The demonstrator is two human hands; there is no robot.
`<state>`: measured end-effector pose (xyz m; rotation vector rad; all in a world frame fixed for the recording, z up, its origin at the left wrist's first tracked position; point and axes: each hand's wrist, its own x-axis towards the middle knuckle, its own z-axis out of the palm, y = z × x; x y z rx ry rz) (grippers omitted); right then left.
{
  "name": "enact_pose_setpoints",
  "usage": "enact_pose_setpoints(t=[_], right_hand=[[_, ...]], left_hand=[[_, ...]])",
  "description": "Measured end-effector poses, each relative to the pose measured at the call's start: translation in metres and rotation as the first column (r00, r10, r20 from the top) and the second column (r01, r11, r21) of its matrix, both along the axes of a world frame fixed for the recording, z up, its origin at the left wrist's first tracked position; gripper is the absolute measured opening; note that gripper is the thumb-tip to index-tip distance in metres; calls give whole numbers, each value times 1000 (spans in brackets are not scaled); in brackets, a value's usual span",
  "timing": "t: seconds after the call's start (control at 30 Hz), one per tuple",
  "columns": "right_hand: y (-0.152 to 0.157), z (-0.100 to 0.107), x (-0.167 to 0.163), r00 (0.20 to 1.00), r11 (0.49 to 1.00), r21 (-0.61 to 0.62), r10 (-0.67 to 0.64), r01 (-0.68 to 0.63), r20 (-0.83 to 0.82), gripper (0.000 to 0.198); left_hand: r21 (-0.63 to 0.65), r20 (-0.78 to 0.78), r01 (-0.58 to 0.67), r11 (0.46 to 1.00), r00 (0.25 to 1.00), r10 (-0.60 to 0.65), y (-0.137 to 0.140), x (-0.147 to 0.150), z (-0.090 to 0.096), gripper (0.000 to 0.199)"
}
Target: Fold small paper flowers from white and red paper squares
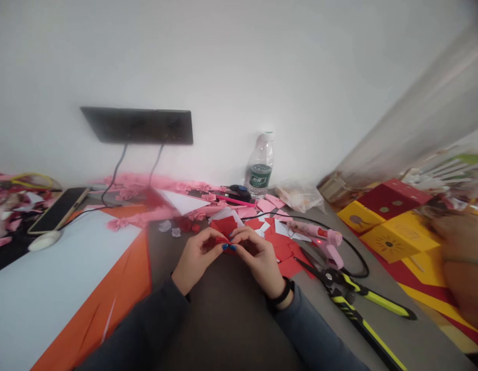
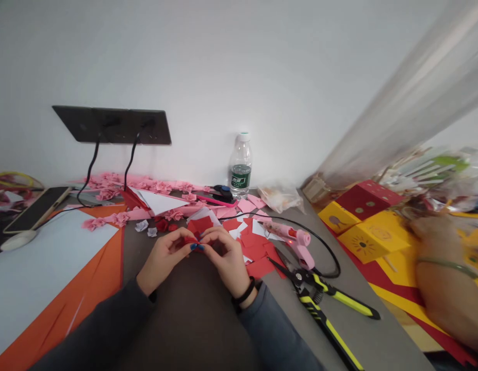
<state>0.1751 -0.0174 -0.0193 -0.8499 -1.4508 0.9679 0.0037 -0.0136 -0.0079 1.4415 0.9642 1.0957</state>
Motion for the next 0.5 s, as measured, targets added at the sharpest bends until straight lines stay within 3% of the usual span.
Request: enact_pose_setpoints(t=[0.33, 0.5], right_hand=[[1, -3, 0, 1000, 999, -24, -21, 21, 10, 12], [0, -2, -2, 1000, 1000, -29, -9, 9, 1, 11]], left_hand=[[4, -25, -12, 1000, 1000, 12, 1, 2, -2, 13], [86, -40, -36, 996, 998, 39, 1, 1, -3, 8]])
